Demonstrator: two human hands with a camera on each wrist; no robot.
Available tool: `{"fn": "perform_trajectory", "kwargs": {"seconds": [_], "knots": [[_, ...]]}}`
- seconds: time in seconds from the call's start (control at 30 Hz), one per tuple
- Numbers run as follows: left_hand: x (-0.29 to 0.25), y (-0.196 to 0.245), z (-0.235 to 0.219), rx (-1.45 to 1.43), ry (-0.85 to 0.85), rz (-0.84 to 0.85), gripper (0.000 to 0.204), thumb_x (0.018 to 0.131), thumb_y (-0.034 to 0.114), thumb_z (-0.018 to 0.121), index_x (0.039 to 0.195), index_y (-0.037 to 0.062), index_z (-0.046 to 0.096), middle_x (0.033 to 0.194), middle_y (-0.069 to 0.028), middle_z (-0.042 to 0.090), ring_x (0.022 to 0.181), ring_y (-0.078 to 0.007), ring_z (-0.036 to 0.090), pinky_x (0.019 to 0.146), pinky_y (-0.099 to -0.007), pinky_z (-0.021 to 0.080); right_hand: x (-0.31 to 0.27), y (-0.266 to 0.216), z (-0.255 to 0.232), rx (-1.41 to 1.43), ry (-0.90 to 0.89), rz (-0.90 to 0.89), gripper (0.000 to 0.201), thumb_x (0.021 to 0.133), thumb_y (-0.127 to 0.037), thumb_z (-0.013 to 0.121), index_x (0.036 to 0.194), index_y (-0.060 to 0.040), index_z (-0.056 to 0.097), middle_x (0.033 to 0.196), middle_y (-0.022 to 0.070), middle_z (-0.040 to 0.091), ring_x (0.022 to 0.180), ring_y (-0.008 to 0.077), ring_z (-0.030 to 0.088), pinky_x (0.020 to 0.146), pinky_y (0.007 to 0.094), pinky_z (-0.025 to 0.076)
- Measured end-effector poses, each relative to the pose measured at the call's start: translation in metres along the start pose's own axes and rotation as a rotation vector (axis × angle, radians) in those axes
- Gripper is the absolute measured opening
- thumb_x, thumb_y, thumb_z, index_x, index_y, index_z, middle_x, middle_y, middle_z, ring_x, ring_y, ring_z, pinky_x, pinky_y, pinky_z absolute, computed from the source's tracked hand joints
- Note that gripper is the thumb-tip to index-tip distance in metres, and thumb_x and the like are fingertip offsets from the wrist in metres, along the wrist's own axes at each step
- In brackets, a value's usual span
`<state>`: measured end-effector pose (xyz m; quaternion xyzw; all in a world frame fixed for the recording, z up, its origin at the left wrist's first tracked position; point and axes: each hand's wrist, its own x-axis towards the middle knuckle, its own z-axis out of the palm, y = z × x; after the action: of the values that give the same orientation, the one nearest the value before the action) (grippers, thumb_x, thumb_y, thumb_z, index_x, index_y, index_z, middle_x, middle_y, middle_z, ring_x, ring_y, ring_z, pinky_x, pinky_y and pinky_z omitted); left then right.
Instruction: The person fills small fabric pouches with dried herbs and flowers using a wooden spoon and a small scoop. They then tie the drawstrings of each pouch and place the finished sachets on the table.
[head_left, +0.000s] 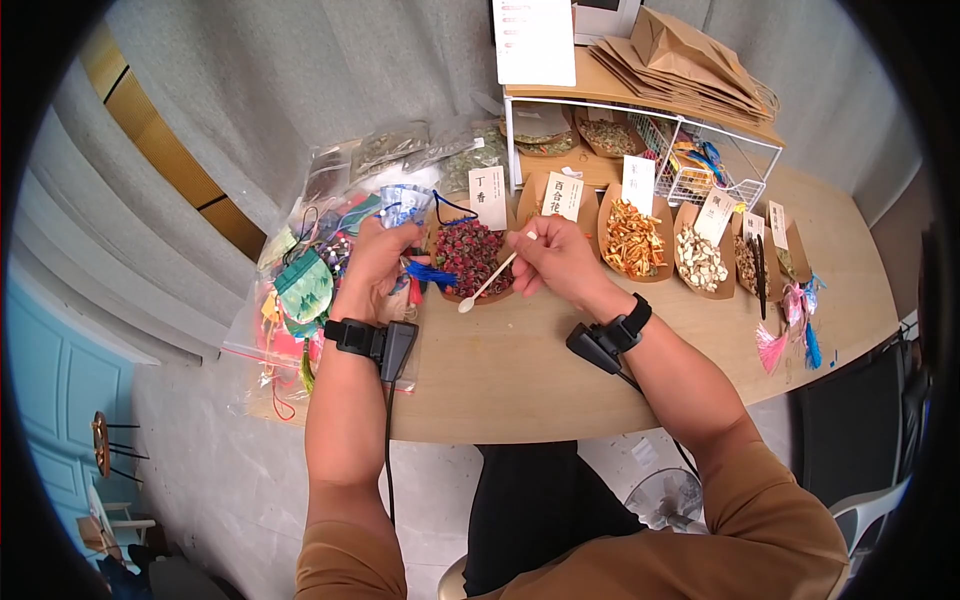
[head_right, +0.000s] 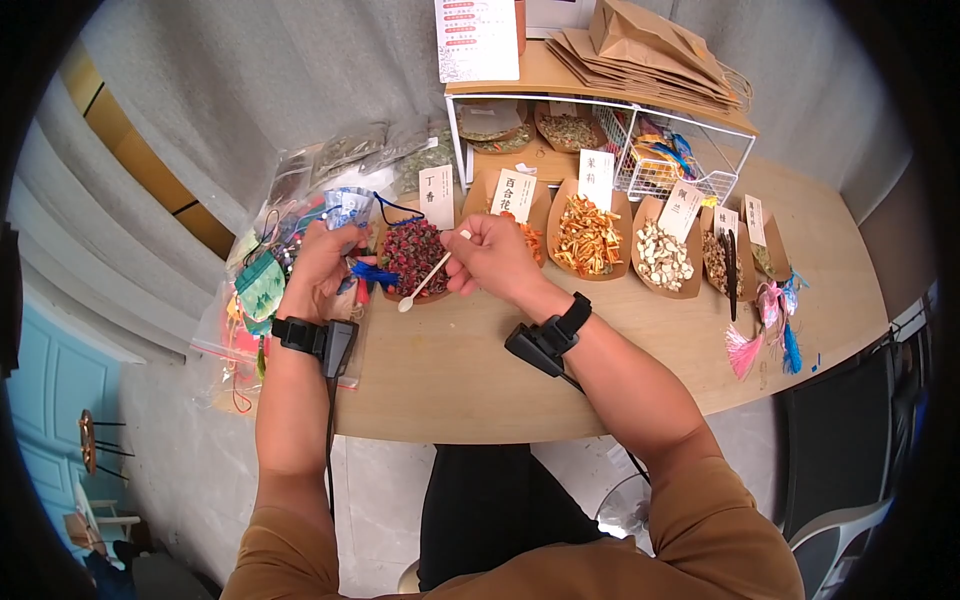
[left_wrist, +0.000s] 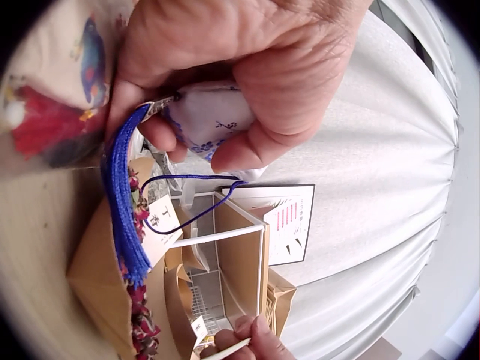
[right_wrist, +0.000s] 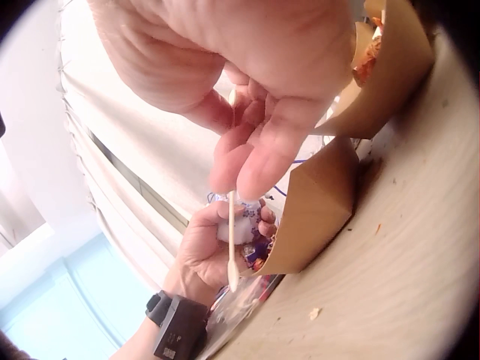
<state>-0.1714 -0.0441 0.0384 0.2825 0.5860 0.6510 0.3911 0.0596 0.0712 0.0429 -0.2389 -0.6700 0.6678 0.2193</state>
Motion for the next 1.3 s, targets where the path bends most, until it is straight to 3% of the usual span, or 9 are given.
{"fn": "perform_trajectory", "kwargs": {"seconds": [0.27, 0.37, 0.47, 0.57, 0.67, 0.87, 1.07, 1.23, 1.3], "knots": [[0.000, -0.001, 0.001, -0.020, -0.003, 0.030, 0.010, 0.077, -0.003, 0.059, 0.086, -0.0008, 0.059, 0.082, -0.0089, 0.060, 0.072, -0.0162, 0.059, 0.061, -0.0380, 0.059, 0.002, 0.008, 0.003, 0.115, -0.070, 0.021, 0.020, 0.097, -0.018, 0.058, 0.085, -0.0031, 0.055, 0.071, 0.0064, 0.063, 0.059, 0.0149, 0.065, 0.054, 0.0255, 0.055], [0.002, -0.004, 0.000, -0.029, 0.008, 0.042, 0.008, 0.077, -0.001, 0.061, 0.085, 0.0001, 0.059, 0.077, -0.0047, 0.059, 0.064, -0.0144, 0.058, 0.051, -0.0314, 0.055, 0.005, 0.010, 0.000, 0.114, -0.052, -0.003, 0.018, 0.097, -0.017, 0.057, 0.086, -0.0028, 0.055, 0.073, 0.0068, 0.064, 0.062, 0.0156, 0.065, 0.058, 0.0264, 0.055], [0.005, -0.006, -0.003, -0.032, -0.022, 0.045, 0.011, 0.077, -0.003, 0.059, 0.088, -0.0004, 0.059, 0.083, -0.0083, 0.061, 0.075, -0.0163, 0.060, 0.064, -0.0358, 0.058, 0.007, 0.015, -0.001, 0.036, -0.028, -0.062, 0.018, 0.097, -0.017, 0.057, 0.087, -0.0025, 0.055, 0.072, 0.0064, 0.064, 0.062, 0.0157, 0.065, 0.059, 0.0270, 0.054], [0.000, -0.003, 0.004, -0.037, 0.018, 0.090, 0.014, 0.077, -0.004, 0.059, 0.090, -0.0009, 0.060, 0.085, -0.0089, 0.063, 0.074, -0.0163, 0.060, 0.065, -0.0339, 0.057, 0.008, 0.015, 0.000, 0.028, 0.026, -0.126, 0.018, 0.097, -0.017, 0.057, 0.087, -0.0027, 0.055, 0.071, 0.0060, 0.063, 0.062, 0.0156, 0.065, 0.059, 0.0270, 0.053], [0.005, -0.007, 0.000, -0.016, 0.024, 0.076, 0.019, 0.076, -0.005, 0.060, 0.094, -0.0012, 0.061, 0.088, -0.0098, 0.064, 0.073, -0.0163, 0.060, 0.063, -0.0322, 0.054, 0.007, 0.013, 0.000, 0.169, 0.052, -0.163, 0.020, 0.096, -0.018, 0.059, 0.084, -0.0026, 0.057, 0.070, 0.0040, 0.065, 0.057, 0.0098, 0.063, 0.050, 0.0239, 0.047], [0.000, -0.002, 0.001, -0.054, -0.001, 0.247, 0.031, 0.073, -0.005, 0.058, 0.104, -0.0020, 0.058, 0.091, -0.0105, 0.063, 0.073, -0.0168, 0.057, 0.061, -0.0306, 0.046, 0.009, 0.008, -0.009, 0.183, 0.357, -0.318, 0.020, 0.094, -0.017, 0.062, 0.083, -0.0011, 0.059, 0.064, 0.0014, 0.061, 0.046, 0.0055, 0.052, 0.043, 0.0204, 0.041], [-0.014, 0.010, 0.000, -0.471, -0.475, 0.300, 0.045, 0.067, 0.004, 0.060, 0.112, -0.0017, 0.054, 0.094, -0.0116, 0.060, 0.074, -0.0207, 0.052, 0.064, -0.0333, 0.043, 0.009, 0.008, -0.009, 0.052, 0.448, -0.371, 0.020, 0.093, -0.016, 0.063, 0.088, 0.0030, 0.066, 0.058, -0.0036, 0.055, 0.047, 0.0014, 0.046, 0.042, 0.0196, 0.036], [-0.014, 0.005, -0.013, -0.429, -0.588, 0.275, 0.064, 0.060, 0.014, 0.066, 0.121, -0.0026, 0.054, 0.077, -0.0126, 0.055, 0.067, -0.0237, 0.050, 0.058, -0.0360, 0.042, 0.011, 0.012, -0.012, -0.003, 0.455, -0.371, 0.021, 0.093, -0.017, 0.064, 0.088, 0.0037, 0.066, 0.058, -0.0042, 0.055, 0.047, 0.0013, 0.046, 0.042, 0.0200, 0.036], [-0.020, 0.010, 0.000, -0.509, -0.795, 0.331, 0.056, 0.062, 0.014, 0.067, 0.114, -0.0039, 0.058, 0.079, -0.0156, 0.059, 0.069, -0.0258, 0.053, 0.060, -0.0353, 0.041, 0.012, 0.012, -0.013, -0.027, 0.457, -0.353, 0.022, 0.092, -0.017, 0.064, 0.086, 0.0036, 0.067, 0.058, -0.0036, 0.057, 0.047, 0.0016, 0.046, 0.043, 0.0202, 0.037]]}}
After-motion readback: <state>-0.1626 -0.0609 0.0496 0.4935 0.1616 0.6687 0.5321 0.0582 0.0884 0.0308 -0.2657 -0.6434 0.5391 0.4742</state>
